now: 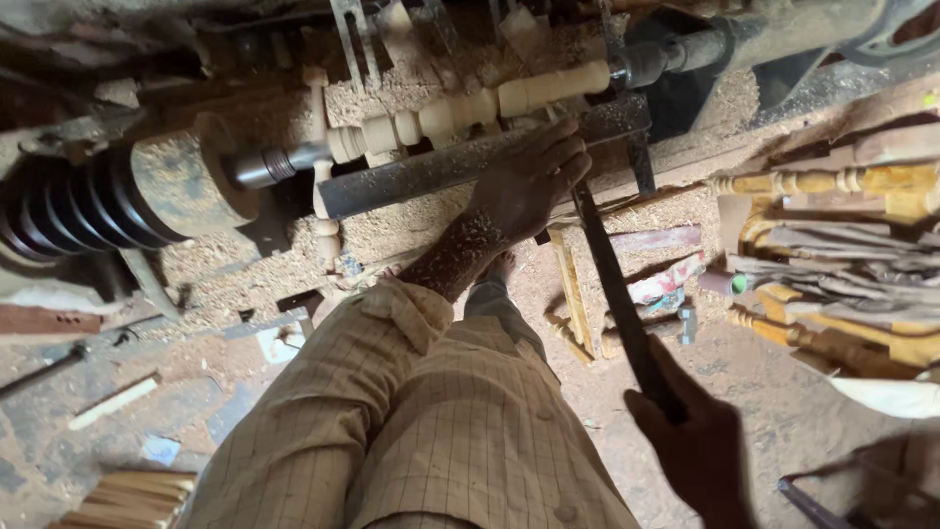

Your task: The person turns a wooden spindle blank on a lathe, holding a long chisel against the rotating wood to shape beads and profiles, steadying the tool with the other hand. They later switch to a smaller gouge and continue cutting the spindle while the lathe spins.

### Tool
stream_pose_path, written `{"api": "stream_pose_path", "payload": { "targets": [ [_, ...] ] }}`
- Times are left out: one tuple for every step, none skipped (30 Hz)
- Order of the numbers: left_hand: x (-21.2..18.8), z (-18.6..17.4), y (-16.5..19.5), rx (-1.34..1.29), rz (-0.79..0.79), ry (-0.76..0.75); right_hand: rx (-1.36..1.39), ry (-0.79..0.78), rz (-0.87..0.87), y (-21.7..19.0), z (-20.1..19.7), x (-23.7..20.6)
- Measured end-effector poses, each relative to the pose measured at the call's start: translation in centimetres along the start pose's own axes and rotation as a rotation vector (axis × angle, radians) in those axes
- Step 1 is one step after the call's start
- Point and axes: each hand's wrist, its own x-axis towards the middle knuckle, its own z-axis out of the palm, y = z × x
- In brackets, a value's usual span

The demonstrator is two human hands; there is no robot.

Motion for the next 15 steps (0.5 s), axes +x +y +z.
{"api": "stream_pose_path", "payload": {
  "targets": [
    [0.0, 0.2, -0.2, -0.185, -0.059, 0.059, -0.015, -0.008, -0.072, 1.1, -1.2, 1.3],
    [-0.2, 0.1, -0.3, 0.040, 0.018, 0.032, -0.026, -0.018, -0.147, 2.1, -2.4, 2.6],
    [-0.3, 0.0, -0.3, 0.264, 0.098, -0.001, -0.032, -0.025, -0.220, 3.0, -3.6, 4.1],
    [-0.3, -0.2, -0.3, 0.485, 0.184, -0.041, -0.042, -0.059, -0.256, 3.9, -4.9, 5.7],
    [-0.3, -0.4, -0.1, 0.506, 0.151, -0.056, -0.049, -0.093, -0.289, 4.7, -6.1, 7.5],
    [-0.2, -0.5, 0.2, 0.524, 0.117, -0.075, -0.055, -0.129, -0.320, 5.5, -7.1, 9.2],
    [0.0, -0.6, 0.5, 0.540, 0.083, -0.095, -0.264, -0.196, -0.280, 6.3, -7.9, 11.1],
    [0.2, -0.6, 0.8, 0.540, 0.091, -0.062, -0.473, -0.262, -0.237, 7.1, -9.0, 13.4],
    [0.5, -0.7, 1.1, 0.541, 0.099, -0.028, -0.680, -0.325, -0.192, 7.9, -9.8, 15.7],
    [0.7, -0.8, 1.4, 0.544, 0.107, 0.007, -0.620, -0.348, -0.222, 8.6, -10.5, 17.8],
    [0.9, -0.9, 1.7, 0.542, 0.090, 0.005, -0.559, -0.369, -0.253, 9.1, -11.3, 20.0],
    [1.1, -1.1, 1.9, 0.539, 0.074, 0.004, -0.499, -0.389, -0.283, 9.7, -12.2, 21.9],
    [1.2, -1.2, 2.2, 0.535, 0.058, 0.001, -0.533, -0.372, -0.609, 9.9, -12.8, 24.0],
    [1.3, -1.3, 2.4, 0.553, 0.046, -0.006, -0.548, -0.330, -0.933, 9.7, -13.0, 26.0],
    [1.3, -1.4, 2.5, 0.571, 0.036, -0.013, -0.543, -0.268, -1.255, 9.5, -12.9, 27.2]
  ]
}}
